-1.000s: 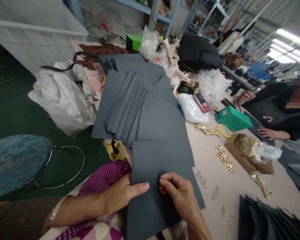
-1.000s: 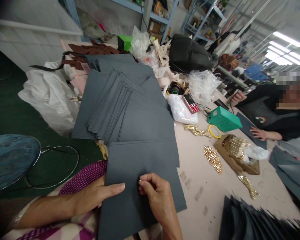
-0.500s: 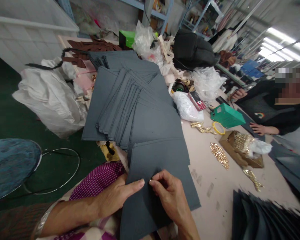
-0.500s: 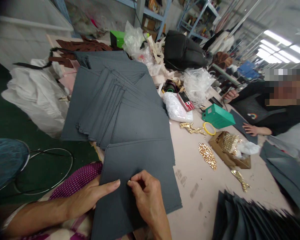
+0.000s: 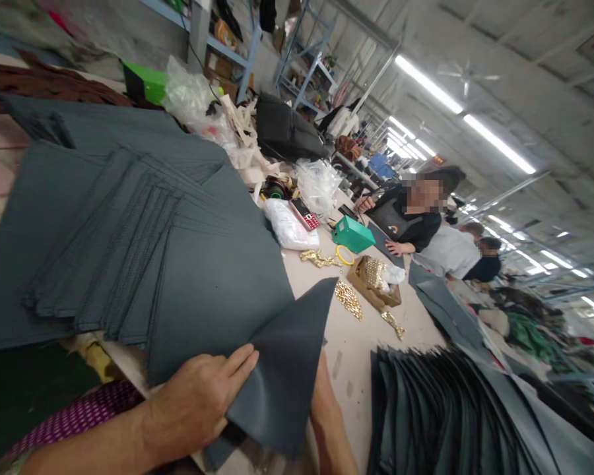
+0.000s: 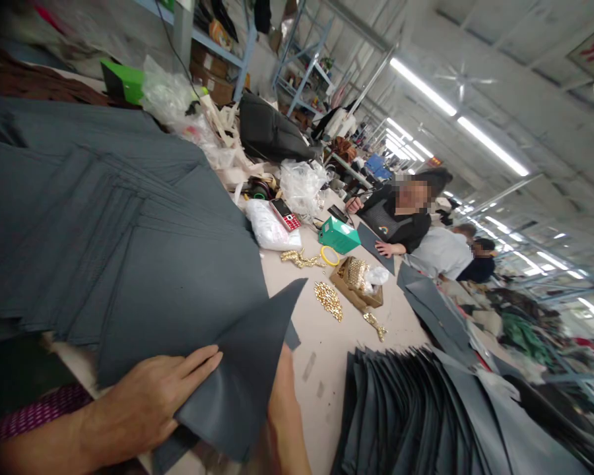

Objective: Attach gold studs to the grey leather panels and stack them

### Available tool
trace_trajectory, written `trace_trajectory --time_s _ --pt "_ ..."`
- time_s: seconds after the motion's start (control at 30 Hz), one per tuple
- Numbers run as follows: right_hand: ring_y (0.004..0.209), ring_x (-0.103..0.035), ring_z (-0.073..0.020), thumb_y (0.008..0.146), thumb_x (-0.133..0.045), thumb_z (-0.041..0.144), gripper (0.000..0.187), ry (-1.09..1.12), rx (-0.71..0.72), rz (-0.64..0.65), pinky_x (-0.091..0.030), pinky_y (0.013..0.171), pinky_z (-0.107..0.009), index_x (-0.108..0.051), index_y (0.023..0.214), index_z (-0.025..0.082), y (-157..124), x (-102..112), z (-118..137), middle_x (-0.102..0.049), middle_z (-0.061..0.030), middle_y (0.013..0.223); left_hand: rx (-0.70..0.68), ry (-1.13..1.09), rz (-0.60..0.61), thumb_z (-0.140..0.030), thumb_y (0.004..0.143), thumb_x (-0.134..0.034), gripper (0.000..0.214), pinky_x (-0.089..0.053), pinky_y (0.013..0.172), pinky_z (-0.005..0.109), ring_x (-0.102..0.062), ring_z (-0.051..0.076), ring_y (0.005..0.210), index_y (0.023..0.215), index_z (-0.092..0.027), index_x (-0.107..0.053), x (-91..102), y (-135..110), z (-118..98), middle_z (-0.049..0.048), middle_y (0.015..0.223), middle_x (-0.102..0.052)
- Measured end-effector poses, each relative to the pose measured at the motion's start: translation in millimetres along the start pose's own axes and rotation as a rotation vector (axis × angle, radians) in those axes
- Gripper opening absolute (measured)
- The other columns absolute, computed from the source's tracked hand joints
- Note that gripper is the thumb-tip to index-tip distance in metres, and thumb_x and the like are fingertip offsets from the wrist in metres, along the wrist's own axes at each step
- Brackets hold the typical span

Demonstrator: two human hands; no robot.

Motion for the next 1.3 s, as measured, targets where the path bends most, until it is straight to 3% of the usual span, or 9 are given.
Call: trace_trajectory --time_s 0.1,0.2,0.37,0.57,0.8,0.9,1.0,1.1,1.3 --pt "0.084 -0.066 -0.0219 0.091 -0.055 0.021 0.017 -0.271 -0.092 0.013 -0.051 0.075 -0.029 -0.070 0.088 0.013 27.4 30.8 -29.8 -0.071 -0.0068 0.084 -0.013 -0.010 -0.018 -0.003 0.054 -0.050 0.091 -0.054 0.095 0.047 -0.063 0.032 0.113 0.145 -0.013 -0.043 -12.1 -1.2 1.4 0.0153 0.150 -0.045" --pt "0.093 -0.067 -0.0255 0.091 -0.046 0.018 0.027 -0.483 -0.188 -0.053 -0.047 0.080 -0.030 -0.070 0.099 0.011 55.6 61.9 -58.3 -0.072 -0.0138 0.094 -0.014 -0.035 -0.058 -0.002 0.054 -0.050 0.091 -0.052 0.097 0.044 -0.062 0.030 0.114 0.143 -0.016 -0.046 -17.2 -4.3 5.1 0.0124 0.149 -0.047" --pt "0.097 -0.067 -0.0265 0.092 -0.044 0.017 0.032 -0.706 -0.262 -0.023 -0.045 0.083 -0.031 -0.071 0.105 0.009 87.8 76.2 -84.1 -0.071 -0.0198 0.102 -0.013 -0.030 -0.090 -0.002 0.052 -0.051 0.092 -0.051 0.098 0.040 -0.061 0.028 0.116 0.143 -0.017 -0.047 -17.4 -5.4 6.0 0.0100 0.149 -0.049" --pt "0.097 -0.068 -0.0299 0.090 -0.052 0.018 0.025 -0.812 -0.302 0.050 -0.045 0.081 -0.033 -0.074 0.098 0.008 105.5 70.3 -84.9 -0.072 -0.0228 0.100 0.000 -0.001 -0.114 -0.003 0.055 -0.051 0.087 -0.051 0.096 0.038 -0.063 0.027 0.112 0.141 -0.019 -0.050 -14.8 -6.2 3.1 0.0080 0.147 -0.052" --pt "0.097 -0.069 -0.0330 0.085 -0.057 0.021 0.025 -0.766 -0.324 -0.007 -0.046 0.080 -0.035 -0.076 0.093 0.007 107.6 80.4 -78.8 -0.073 -0.0238 0.096 -0.064 -0.003 -0.074 -0.006 0.058 -0.054 0.079 -0.054 0.088 0.040 -0.064 0.027 0.106 0.137 -0.015 -0.051 -3.7 -3.7 -0.2 0.0114 0.141 -0.056" --pt "0.095 -0.070 -0.0303 0.091 -0.048 0.027 0.034 -0.704 -0.345 -0.079 -0.048 0.081 -0.034 -0.075 0.101 0.009 93.4 95.2 -68.8 -0.075 -0.0181 0.092 -0.105 -0.007 -0.094 -0.012 0.066 -0.060 0.067 -0.054 0.080 0.039 -0.066 0.027 0.097 0.132 -0.014 -0.052 1.9 -3.8 -0.7 0.0127 0.133 -0.059" --pt "0.087 -0.072 -0.0250 0.091 -0.052 0.042 0.038 -0.464 -0.287 -0.313 -0.050 0.083 -0.031 -0.073 0.109 0.016 61.3 107.0 -44.8 -0.077 -0.0082 0.086 -0.118 0.005 -0.125 -0.017 0.071 -0.064 0.058 -0.053 0.075 0.038 -0.066 0.026 0.094 0.127 -0.013 -0.052 1.9 -4.4 0.2 0.0126 0.126 -0.061" --pt "0.076 -0.071 -0.0218 0.080 -0.067 0.052 0.039 -0.203 -0.136 -0.413 -0.052 0.077 -0.028 -0.076 0.101 0.020 19.9 93.0 -12.7 -0.075 -0.0032 0.080 -0.143 0.028 -0.147 -0.021 0.074 -0.064 0.051 -0.052 0.070 0.036 -0.066 0.025 0.090 0.123 -0.014 -0.053 -1.5 -4.5 0.3 0.0126 0.120 -0.062" --pt "0.065 -0.066 -0.0153 0.087 -0.058 0.040 0.025 0.051 0.070 0.292 -0.051 0.063 -0.024 -0.073 0.089 0.020 -22.0 -6.2 37.1 -0.072 -0.0011 0.075 -0.167 0.094 -0.195 -0.024 0.078 -0.061 0.037 -0.049 0.062 0.036 -0.063 0.022 0.079 0.113 -0.015 -0.056 -0.9 -5.5 0.1 0.0076 0.104 -0.064"
Point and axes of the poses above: each hand's wrist, its own y-axis towards the middle knuckle, its own x-axis out of the back of the hand, z = x × y, the point moved 4 cm from there along y, towards the middle knuckle
